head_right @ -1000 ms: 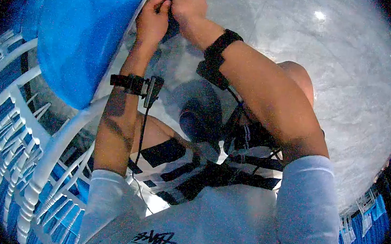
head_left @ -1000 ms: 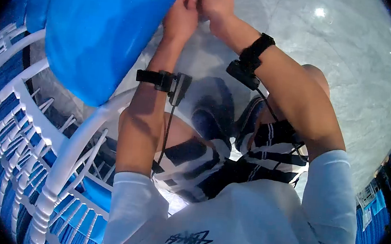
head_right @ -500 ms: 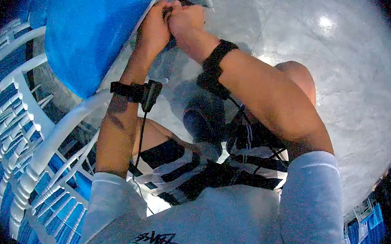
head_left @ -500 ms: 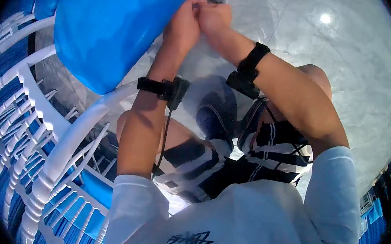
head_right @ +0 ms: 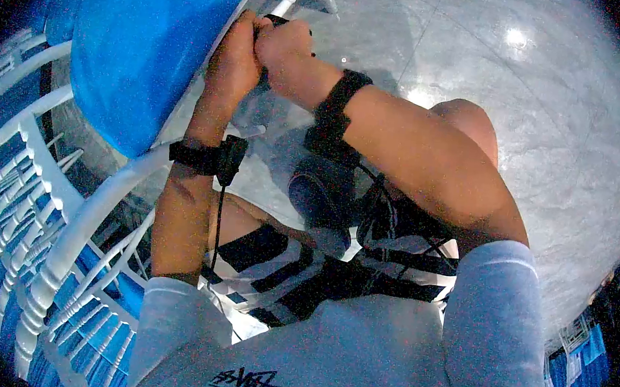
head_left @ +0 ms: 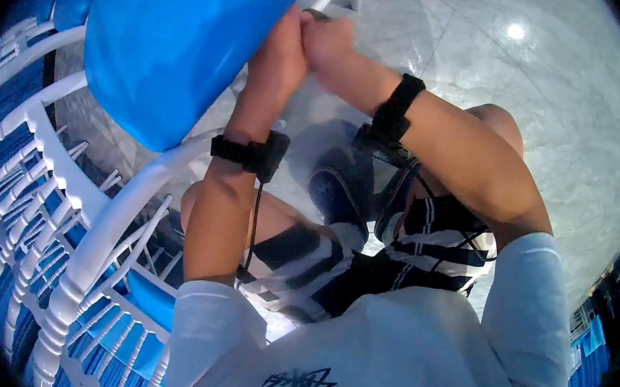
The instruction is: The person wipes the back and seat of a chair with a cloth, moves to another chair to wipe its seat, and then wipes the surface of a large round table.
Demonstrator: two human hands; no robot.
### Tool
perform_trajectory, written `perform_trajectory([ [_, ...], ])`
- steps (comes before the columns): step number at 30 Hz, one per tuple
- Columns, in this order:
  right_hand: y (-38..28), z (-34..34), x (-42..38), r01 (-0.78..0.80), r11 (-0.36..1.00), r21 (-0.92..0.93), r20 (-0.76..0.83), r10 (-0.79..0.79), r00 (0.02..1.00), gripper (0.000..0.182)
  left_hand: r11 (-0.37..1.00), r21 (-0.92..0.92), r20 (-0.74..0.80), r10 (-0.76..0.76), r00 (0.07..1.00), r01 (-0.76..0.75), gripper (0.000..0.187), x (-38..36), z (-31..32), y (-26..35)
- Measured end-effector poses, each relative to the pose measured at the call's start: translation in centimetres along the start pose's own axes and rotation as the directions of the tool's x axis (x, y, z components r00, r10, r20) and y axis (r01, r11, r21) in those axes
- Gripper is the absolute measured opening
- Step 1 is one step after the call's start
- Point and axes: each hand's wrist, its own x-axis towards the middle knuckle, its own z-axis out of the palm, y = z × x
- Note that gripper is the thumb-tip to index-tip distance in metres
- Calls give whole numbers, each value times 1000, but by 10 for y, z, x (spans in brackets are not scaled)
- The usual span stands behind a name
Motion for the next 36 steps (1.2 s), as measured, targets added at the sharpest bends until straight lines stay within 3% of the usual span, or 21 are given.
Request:
perform_trajectory([
  [3,-4,2,6,-66,974,218,89,48,995,42,1000,-28,5,-12,1000,12,27,2,1,3],
  [6,6,-3,50,59,971,231,228,-113,967,40,990,-114,18,-79,997,81,31,5,3,11],
  [8,-1,-3,54,2,941,338,120,-45,992,39,979,-151,66,-126,990,135,41,9,3,19],
  [9,-11,-5,49,-22,919,393,68,-5,998,38,982,-167,44,-81,996,87,44,9,6,18],
  [10,-15,-13,44,2,895,446,114,-59,992,21,982,-184,20,-35,999,39,48,10,10,17],
  [13,-30,-21,55,-45,943,329,73,22,997,18,961,-273,-3,37,999,-37,62,14,14,24],
  [15,-24,-31,60,155,947,280,103,-190,976,24,958,-257,-61,115,991,-127,62,21,19,23],
  [18,-43,-26,39,27,861,507,26,-47,999,37,961,-262,-43,78,996,-87,60,27,23,22],
  [21,-41,-28,37,114,948,296,-96,-89,991,37,970,-228,-42,82,996,-90,53,35,21,21],
  [24,-21,-19,57,297,944,140,-190,-269,944,29,966,-244,-110,61,992,-86,41,38,27,17],
  [29,-23,-31,52,253,955,155,-95,-241,966,33,896,-445,-123,-77,989,14,33,43,36,20],
  [36,-23,-34,56,282,951,-129,-144,-299,943,39,975,-216,-173,5,985,-43,29,48,57,-13],
])
